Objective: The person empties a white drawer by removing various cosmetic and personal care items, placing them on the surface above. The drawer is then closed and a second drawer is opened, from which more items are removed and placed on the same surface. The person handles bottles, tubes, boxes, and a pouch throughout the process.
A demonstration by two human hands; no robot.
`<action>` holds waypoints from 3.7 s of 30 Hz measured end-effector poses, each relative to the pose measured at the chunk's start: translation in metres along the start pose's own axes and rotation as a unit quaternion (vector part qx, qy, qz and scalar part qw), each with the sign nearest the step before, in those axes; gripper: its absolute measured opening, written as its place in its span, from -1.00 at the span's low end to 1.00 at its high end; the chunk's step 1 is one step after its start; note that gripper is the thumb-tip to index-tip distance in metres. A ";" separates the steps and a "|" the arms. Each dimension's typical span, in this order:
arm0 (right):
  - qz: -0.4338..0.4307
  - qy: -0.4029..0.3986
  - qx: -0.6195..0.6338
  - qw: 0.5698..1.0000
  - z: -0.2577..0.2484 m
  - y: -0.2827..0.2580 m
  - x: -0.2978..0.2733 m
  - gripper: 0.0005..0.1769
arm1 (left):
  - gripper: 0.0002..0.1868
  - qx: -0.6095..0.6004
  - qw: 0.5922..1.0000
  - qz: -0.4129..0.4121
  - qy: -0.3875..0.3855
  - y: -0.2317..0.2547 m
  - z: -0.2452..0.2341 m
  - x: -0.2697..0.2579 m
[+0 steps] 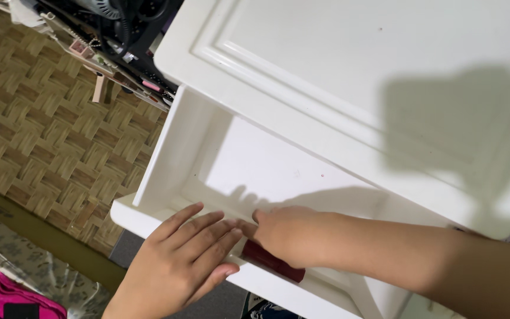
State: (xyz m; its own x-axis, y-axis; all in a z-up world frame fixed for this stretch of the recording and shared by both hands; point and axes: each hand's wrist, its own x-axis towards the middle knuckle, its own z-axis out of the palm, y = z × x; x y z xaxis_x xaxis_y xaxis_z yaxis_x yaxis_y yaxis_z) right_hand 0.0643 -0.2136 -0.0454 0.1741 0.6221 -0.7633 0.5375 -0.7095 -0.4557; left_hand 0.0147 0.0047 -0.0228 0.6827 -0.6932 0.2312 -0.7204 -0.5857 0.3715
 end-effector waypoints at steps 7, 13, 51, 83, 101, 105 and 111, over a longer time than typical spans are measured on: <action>-0.009 -0.034 0.095 0.995 -0.008 -0.001 -0.026 -0.50 | -0.58 0.011 0.999 0.032 -0.004 -0.005 0.006 0.000; 0.019 -0.018 0.126 0.992 0.009 -0.007 -0.009 -0.81 | -0.53 0.014 0.999 0.042 -0.008 -0.001 0.009 0.006; 0.282 0.546 0.296 0.731 0.332 0.173 -0.149 -0.64 | -0.52 -0.374 0.888 0.074 -0.256 0.242 0.199 0.053; 0.311 0.561 0.085 0.762 0.378 0.242 0.005 -0.76 | -0.19 -0.470 0.831 -0.294 -0.047 0.196 0.482 0.100; 0.241 0.704 0.174 0.645 0.280 0.117 -0.151 -0.77 | -0.41 -0.476 0.593 -0.546 0.352 0.184 0.305 -0.049; 0.116 0.770 0.067 0.624 0.249 0.057 -0.171 -0.79 | -0.25 -0.342 0.696 -0.389 0.497 0.157 0.224 -0.051; -0.018 0.735 -0.015 0.678 0.203 0.003 -0.158 -0.40 | 0.10 -0.161 0.853 -0.213 0.449 0.105 0.166 -0.034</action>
State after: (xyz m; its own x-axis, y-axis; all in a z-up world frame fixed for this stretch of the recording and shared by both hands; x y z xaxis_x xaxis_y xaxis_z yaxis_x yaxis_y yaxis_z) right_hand -0.1291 -0.3814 -0.0193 0.7828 0.3126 0.5380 0.5758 -0.6917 -0.4359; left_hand -0.1046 -0.1031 -0.1408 0.7961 0.2402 0.5554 -0.4113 -0.4584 0.7879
